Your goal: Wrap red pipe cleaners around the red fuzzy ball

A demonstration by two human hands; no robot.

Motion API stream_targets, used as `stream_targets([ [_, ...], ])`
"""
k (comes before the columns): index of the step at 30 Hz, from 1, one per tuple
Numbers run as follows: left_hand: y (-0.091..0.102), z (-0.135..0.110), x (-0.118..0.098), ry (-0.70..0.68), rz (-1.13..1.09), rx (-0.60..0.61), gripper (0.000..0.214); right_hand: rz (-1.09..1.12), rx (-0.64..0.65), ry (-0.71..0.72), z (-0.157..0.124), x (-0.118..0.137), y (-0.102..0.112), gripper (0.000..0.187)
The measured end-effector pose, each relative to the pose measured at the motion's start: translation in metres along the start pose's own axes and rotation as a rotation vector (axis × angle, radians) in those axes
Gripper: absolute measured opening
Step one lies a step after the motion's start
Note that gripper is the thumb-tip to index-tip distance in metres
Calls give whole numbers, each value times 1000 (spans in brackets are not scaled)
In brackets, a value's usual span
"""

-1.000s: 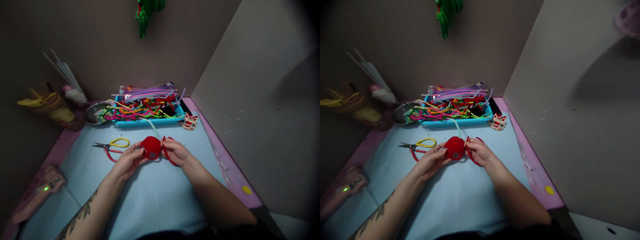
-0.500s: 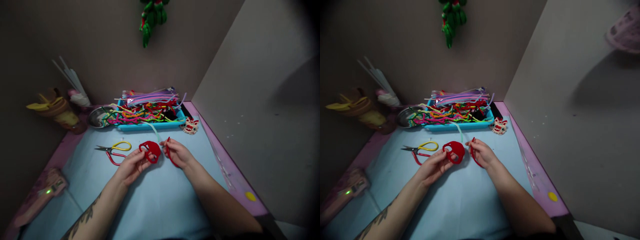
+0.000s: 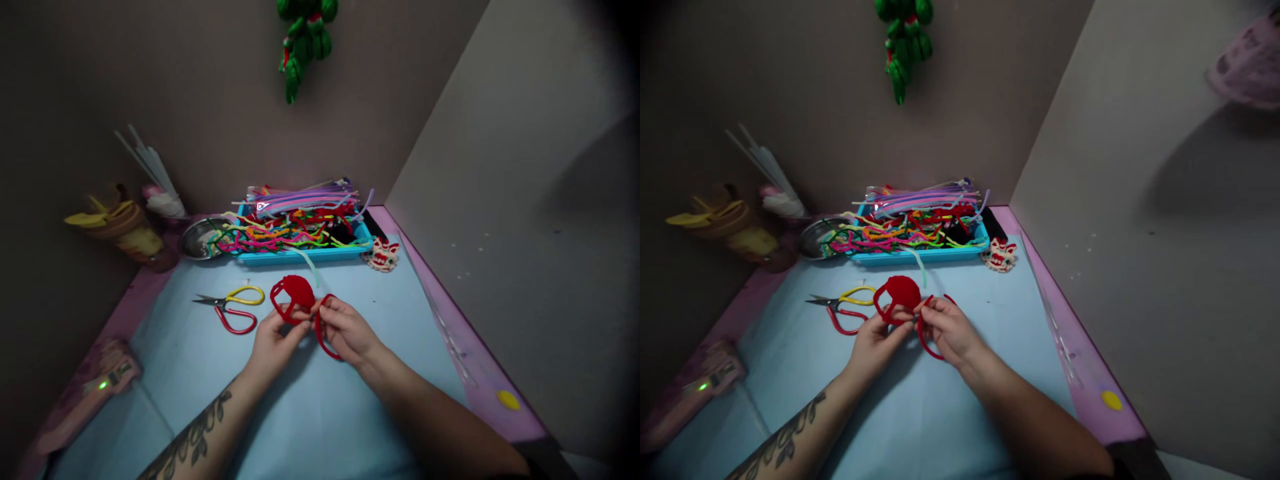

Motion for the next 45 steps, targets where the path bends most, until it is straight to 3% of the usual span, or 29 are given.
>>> stream_targets([
  [3, 0, -1, -1, -10, 16, -26, 13, 132, -2, -1, 2, -3, 2, 30],
  [8, 0, -1, 21, 159, -388, -36, 42, 147, -31, 17, 4, 1, 10, 30],
  [15, 5, 2, 17, 190, -689, -114, 44, 117, -13, 56, 9, 11, 19, 19],
  [21, 3, -1, 9, 171, -533, -96, 69, 174, -19, -1, 12, 2, 26, 15],
  [36, 8, -6, 3, 173, -444, -176, 62, 111, -13, 60, 12, 5, 20, 17],
  [45, 14, -4, 13, 193, -457, -211, 56, 77, 6, 53, 12, 4, 20, 21],
])
Point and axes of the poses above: each hand's wrist, its own z-axis towards the middle knuckle, its own y-axis out of the back of the hand, x = y × z, the point moved 9 cm from there along z, towards the middle knuckle, and after that the axes turned 6 degrees about x, right-handed, at the moved point
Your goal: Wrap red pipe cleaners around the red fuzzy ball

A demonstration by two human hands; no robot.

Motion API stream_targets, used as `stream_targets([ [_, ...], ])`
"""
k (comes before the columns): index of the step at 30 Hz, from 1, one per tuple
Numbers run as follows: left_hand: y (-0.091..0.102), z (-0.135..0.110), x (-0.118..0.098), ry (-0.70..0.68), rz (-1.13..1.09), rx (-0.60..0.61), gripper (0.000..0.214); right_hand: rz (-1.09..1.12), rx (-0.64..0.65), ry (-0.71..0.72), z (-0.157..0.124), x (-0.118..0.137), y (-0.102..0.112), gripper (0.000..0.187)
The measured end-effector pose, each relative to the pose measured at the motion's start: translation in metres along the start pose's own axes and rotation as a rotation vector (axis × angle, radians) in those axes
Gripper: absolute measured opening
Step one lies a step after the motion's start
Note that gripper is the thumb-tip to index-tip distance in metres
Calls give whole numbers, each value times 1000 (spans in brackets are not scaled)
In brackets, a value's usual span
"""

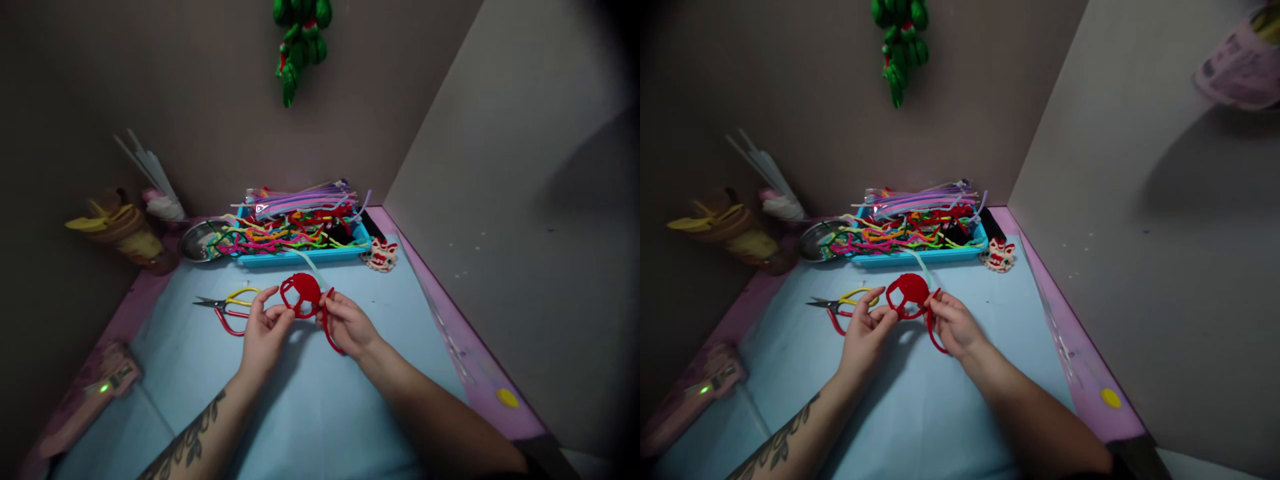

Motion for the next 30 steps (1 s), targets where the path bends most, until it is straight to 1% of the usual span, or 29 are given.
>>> stream_targets([
  [3, -4, 1, 3, 25, -37, 49, 58, 14, -12, -6, 0, -1, 1, 21],
  [6, -10, -1, 1, 27, -74, 83, 66, 42, -30, -4, 1, -1, 3, 20],
  [11, -13, -3, -2, 30, -87, 82, 70, 56, -26, 0, 2, -3, 3, 16],
  [16, -13, -3, 1, 28, -84, 113, 74, 59, -24, 4, 3, -4, 4, 16],
  [22, -14, -3, 1, 25, -88, 105, 66, 46, -32, 21, 2, -3, 3, 17],
  [26, -19, -4, -4, 13, -79, 137, 59, 21, -44, 17, 1, -3, 0, 20],
  [30, -20, -4, -3, 7, -91, 159, 59, -10, -59, 24, -1, -1, -3, 26],
])
Point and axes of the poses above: each hand's wrist, its own z-axis towards the middle knuckle, its own y-axis out of the back of the hand, x = y × z, the point moved 9 cm from there along z, towards the middle knuckle, and after that the axes turned 6 degrees about x, right-handed, at the moved point
